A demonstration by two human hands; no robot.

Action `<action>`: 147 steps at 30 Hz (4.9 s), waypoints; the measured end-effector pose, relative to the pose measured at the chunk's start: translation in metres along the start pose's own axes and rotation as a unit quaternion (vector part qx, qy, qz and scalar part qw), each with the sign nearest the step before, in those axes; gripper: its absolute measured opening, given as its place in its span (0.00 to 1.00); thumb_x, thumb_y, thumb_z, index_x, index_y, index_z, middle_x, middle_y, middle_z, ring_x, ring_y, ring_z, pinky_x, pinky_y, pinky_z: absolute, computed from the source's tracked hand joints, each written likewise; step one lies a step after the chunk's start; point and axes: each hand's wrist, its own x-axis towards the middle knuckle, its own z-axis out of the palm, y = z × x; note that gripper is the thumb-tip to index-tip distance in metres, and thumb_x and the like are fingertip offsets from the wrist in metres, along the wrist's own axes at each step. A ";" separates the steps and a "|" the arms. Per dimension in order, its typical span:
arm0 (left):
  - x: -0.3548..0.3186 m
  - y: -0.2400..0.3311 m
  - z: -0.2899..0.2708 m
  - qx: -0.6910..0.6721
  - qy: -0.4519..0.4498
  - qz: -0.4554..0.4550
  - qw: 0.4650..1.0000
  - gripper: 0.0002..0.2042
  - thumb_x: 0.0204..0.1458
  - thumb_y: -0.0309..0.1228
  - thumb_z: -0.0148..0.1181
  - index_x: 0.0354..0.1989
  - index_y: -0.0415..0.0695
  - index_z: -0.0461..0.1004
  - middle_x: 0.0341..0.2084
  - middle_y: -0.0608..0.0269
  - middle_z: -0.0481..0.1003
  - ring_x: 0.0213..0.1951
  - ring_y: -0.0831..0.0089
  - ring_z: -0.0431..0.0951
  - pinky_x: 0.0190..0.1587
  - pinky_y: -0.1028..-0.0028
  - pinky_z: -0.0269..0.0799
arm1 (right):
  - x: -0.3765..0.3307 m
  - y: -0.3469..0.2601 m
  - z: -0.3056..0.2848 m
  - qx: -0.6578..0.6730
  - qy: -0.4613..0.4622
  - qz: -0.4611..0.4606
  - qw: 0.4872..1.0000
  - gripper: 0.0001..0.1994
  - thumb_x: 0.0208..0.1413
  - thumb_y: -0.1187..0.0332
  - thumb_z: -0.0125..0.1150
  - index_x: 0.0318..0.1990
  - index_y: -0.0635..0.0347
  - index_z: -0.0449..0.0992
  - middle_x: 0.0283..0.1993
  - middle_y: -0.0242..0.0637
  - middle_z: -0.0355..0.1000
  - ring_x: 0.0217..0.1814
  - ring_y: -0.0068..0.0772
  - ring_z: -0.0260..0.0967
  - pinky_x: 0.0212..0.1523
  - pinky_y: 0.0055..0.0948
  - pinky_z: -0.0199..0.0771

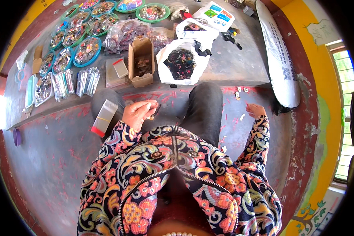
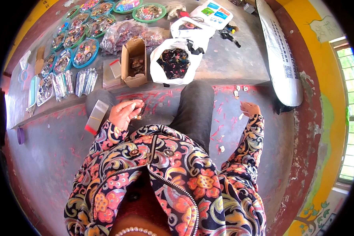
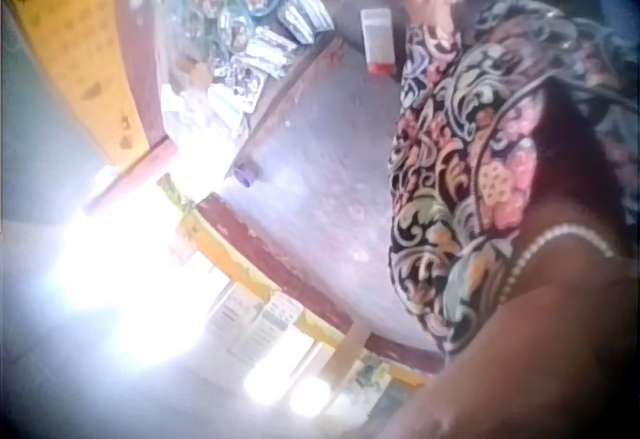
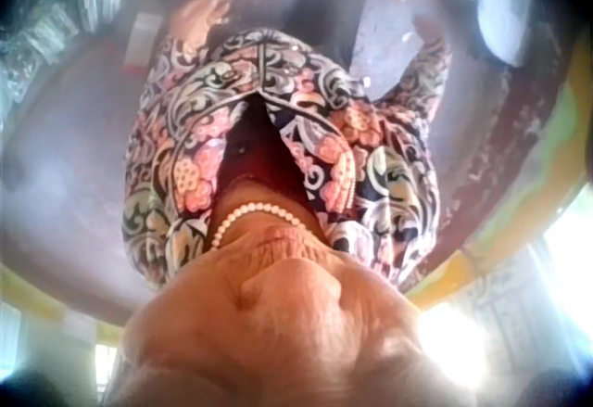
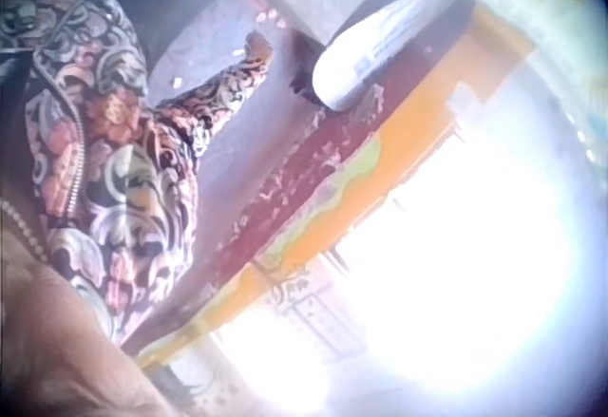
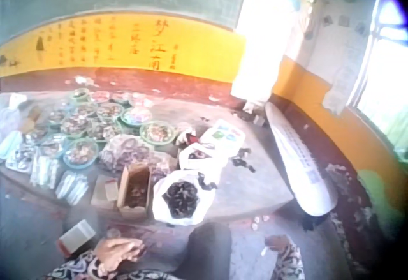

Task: The person sits on the floor and assembles small keychains by hand. They pick up small metal rings and decorative charms, link them together, and place the finished items into small plastic bags. The workspace includes bowls of components and a box for finished products.

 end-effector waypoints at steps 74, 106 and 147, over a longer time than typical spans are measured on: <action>-0.005 0.006 0.001 -0.055 0.026 -0.026 0.998 0.08 0.50 0.24 0.51 0.37 0.35 0.69 0.32 0.59 0.72 0.32 0.72 0.74 0.34 0.76 0.74 | -0.172 -0.136 0.300 0.163 -0.319 -0.305 0.883 0.03 0.47 0.73 0.58 0.29 0.62 0.74 0.26 0.28 0.71 0.25 0.13 0.60 0.24 0.14 0.57; -0.006 0.012 -0.009 -0.114 0.015 -0.096 0.989 0.12 0.52 0.26 0.48 0.44 0.34 0.66 0.30 0.63 0.70 0.35 0.63 0.75 0.34 0.74 0.74 | -0.180 -0.138 0.300 0.148 -0.340 -0.321 0.871 0.09 0.45 0.78 0.55 0.35 0.58 0.77 0.30 0.26 0.72 0.25 0.13 0.59 0.25 0.14 0.59; -0.002 0.004 -0.013 -0.113 0.020 -0.069 0.991 0.08 0.50 0.27 0.51 0.37 0.36 0.68 0.30 0.58 0.72 0.30 0.68 0.76 0.30 0.77 0.75 | -0.173 -0.134 0.306 0.142 -0.339 -0.416 0.832 0.10 0.42 0.85 0.52 0.28 0.61 0.77 0.29 0.31 0.70 0.32 0.21 0.65 0.35 0.18 0.65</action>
